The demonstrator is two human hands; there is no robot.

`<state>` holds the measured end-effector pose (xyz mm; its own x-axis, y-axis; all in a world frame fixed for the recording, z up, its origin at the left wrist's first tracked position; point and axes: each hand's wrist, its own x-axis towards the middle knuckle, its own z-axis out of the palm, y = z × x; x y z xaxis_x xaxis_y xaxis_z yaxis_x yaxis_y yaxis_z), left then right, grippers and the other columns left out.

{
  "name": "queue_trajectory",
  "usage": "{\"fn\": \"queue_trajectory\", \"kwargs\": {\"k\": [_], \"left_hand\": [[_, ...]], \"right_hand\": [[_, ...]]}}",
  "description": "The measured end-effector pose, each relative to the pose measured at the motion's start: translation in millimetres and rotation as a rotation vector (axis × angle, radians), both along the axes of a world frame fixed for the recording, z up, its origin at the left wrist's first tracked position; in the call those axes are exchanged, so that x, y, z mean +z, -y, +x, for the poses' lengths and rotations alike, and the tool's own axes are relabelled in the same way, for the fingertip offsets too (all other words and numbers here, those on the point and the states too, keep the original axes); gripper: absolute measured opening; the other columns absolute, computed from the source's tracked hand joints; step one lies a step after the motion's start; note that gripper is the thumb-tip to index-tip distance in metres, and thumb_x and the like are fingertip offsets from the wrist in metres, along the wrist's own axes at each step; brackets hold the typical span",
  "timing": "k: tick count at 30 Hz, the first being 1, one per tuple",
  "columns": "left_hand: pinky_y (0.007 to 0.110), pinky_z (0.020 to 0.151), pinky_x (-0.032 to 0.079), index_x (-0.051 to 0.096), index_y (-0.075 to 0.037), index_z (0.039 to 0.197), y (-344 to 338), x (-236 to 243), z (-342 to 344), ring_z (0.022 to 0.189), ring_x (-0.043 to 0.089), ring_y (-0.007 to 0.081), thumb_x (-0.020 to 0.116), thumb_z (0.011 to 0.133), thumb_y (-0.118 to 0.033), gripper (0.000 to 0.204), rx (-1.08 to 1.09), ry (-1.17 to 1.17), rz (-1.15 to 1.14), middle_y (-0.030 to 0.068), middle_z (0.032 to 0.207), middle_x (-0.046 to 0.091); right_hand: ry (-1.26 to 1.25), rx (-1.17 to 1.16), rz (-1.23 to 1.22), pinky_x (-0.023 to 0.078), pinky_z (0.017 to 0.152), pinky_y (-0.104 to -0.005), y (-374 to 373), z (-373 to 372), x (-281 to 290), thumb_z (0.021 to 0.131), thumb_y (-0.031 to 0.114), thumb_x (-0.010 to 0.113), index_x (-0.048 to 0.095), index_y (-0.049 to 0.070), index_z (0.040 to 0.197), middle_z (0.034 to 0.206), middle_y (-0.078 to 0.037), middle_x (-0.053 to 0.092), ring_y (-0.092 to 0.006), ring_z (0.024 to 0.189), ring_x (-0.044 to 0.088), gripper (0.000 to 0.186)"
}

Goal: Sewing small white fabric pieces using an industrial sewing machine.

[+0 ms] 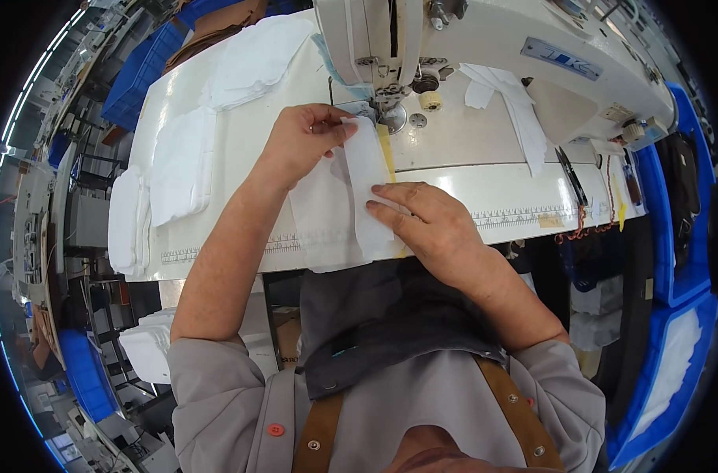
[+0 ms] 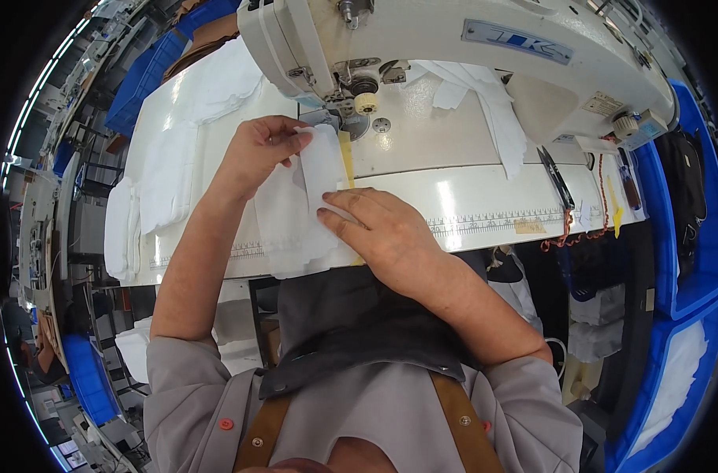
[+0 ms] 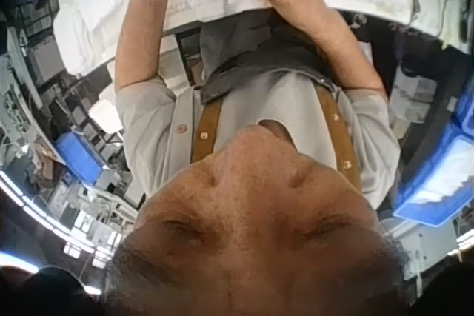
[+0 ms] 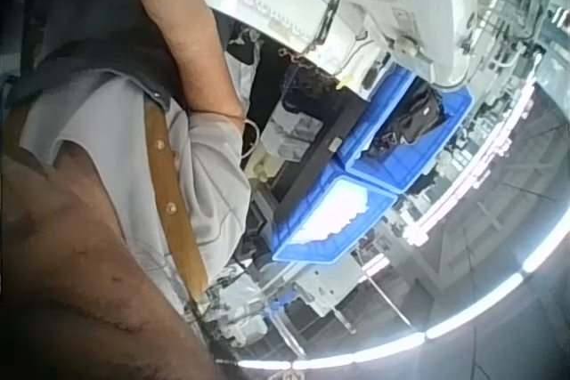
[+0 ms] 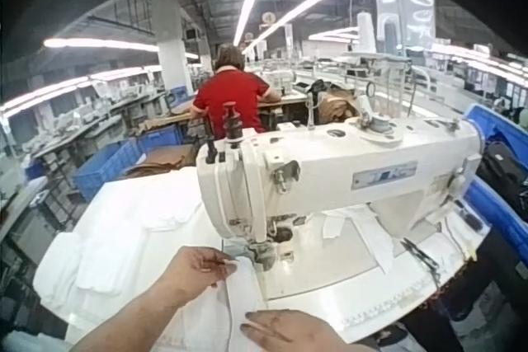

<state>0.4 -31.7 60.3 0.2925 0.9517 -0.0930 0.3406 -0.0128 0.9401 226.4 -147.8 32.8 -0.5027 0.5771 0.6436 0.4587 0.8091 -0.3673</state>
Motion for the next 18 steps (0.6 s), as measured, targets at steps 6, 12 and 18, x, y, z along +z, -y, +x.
{"fn": "queue_trajectory", "kwargs": {"k": [6,12,18], "left_hand": [[0.026,0.062,0.047,0.078,0.002,0.103,-20,-13,11,0.069,0.057,0.0072,0.079,0.089,-0.016,0.023,0.033,-0.326,0.191,0.0011,0.077,0.069],[0.025,0.06,0.045,0.079,0.001,0.099,-15,-18,13,0.066,0.053,0.0064,0.081,0.086,-0.014,0.02,0.057,-0.312,0.214,-0.0007,0.071,0.065],[0.026,0.061,0.046,0.079,0.001,0.097,-14,-20,15,0.066,0.053,0.0069,0.08,0.086,-0.013,0.018,0.061,-0.326,0.237,-0.0001,0.072,0.066]], "right_hand": [[0.143,-0.127,-0.094,0.054,0.101,-0.0424,-9,3,-7,0.08,0.003,0.062,0.07,0.0,0.12,0.129,-0.018,0.066,-0.0333,0.118,0.064,0.041],[0.175,-0.097,-0.107,0.052,0.106,-0.0428,-9,3,-6,0.081,0.005,0.061,0.069,-0.002,0.121,0.128,-0.019,0.066,-0.0344,0.121,0.064,0.042],[0.168,-0.09,-0.12,0.052,0.107,-0.0429,-10,3,-4,0.081,0.006,0.061,0.069,-0.003,0.121,0.127,-0.02,0.066,-0.0347,0.121,0.065,0.042]]}}
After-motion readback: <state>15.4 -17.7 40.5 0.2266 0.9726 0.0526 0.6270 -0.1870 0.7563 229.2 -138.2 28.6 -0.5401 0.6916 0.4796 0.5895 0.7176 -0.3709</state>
